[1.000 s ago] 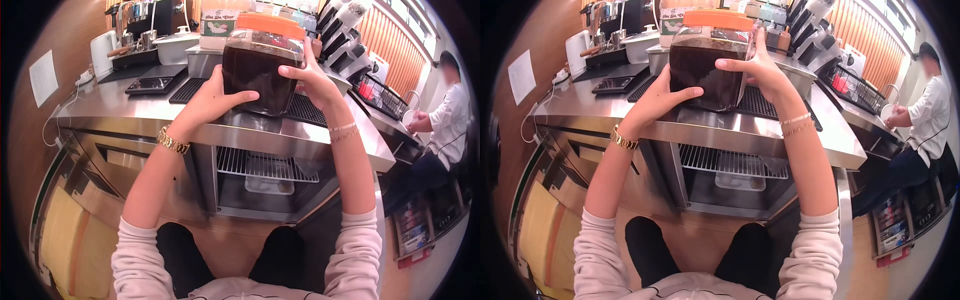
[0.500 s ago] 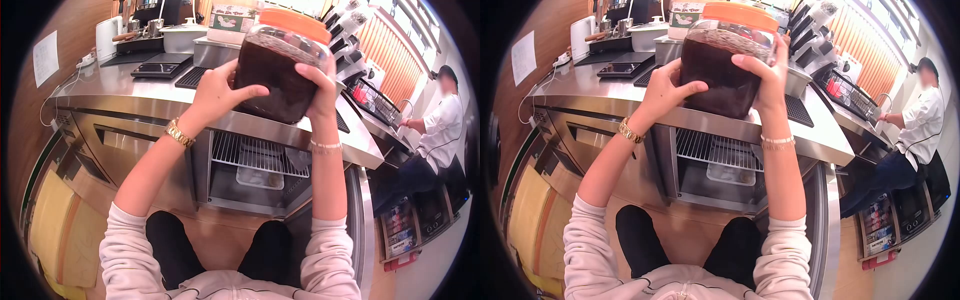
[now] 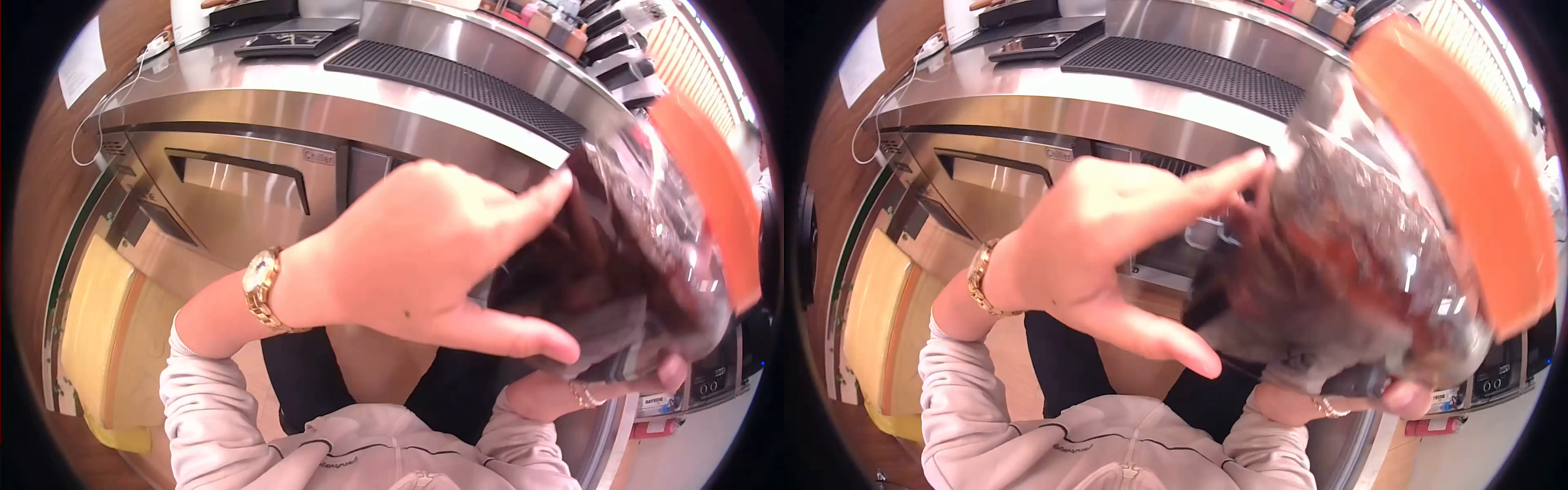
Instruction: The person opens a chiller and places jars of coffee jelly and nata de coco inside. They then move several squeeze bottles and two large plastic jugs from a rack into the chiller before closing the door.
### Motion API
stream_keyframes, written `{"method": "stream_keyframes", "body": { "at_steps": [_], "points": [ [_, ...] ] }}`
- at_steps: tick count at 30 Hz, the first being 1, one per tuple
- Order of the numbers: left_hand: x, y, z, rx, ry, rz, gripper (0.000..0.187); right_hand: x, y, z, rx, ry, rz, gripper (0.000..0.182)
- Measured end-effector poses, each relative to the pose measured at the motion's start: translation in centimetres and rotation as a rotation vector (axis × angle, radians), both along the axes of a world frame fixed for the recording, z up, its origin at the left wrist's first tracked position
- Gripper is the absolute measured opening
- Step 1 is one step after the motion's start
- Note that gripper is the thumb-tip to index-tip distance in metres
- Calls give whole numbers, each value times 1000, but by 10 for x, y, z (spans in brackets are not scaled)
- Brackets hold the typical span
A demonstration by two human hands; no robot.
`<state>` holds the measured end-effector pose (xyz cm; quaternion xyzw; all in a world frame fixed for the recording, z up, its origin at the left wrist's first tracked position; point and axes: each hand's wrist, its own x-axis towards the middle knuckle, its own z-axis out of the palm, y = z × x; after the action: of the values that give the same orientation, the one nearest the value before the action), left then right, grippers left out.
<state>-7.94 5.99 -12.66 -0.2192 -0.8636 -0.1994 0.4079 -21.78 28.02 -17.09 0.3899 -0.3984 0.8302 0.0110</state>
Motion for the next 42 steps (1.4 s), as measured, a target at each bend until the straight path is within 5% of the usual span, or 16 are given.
{"method": "stream_keyframes", "body": {
  "at_steps": [3, 8, 17, 21, 24, 25, 28, 40, 42],
  "points": [
    [-1, -7, -9, -134, 2, 101, 78, -1, 13, -39, 15, -34, -11, 92],
    [-23, -91, -15, -356, 454, 541, 38, -17, 30, -97, 85, -99, -47, 96],
    [-46, -148, -41, -744, 621, 914, 52, -50, 10, -201, 180, -190, 1, 104],
    [-13, -175, -51, -343, 263, 834, 34, -57, -23, -225, 194, -197, 70, 108],
    [5, -218, -47, -540, 295, 879, 22, -63, -62, -224, 196, -131, 117, 111],
    [32, -270, -34, -846, 371, 865, 23, -68, -80, -214, 199, -91, 121, 112],
    [14, -238, -37, -745, 214, 739, 27, -86, -124, -194, 221, 59, 78, 118],
    [-3, -206, -50, -674, 363, 829, 29, -159, -239, -211, 210, 234, 68, 106],
    [-5, -204, -54, -662, 367, 834, 30, -181, -253, -212, 367, 290, 25, 106]
  ]
}}
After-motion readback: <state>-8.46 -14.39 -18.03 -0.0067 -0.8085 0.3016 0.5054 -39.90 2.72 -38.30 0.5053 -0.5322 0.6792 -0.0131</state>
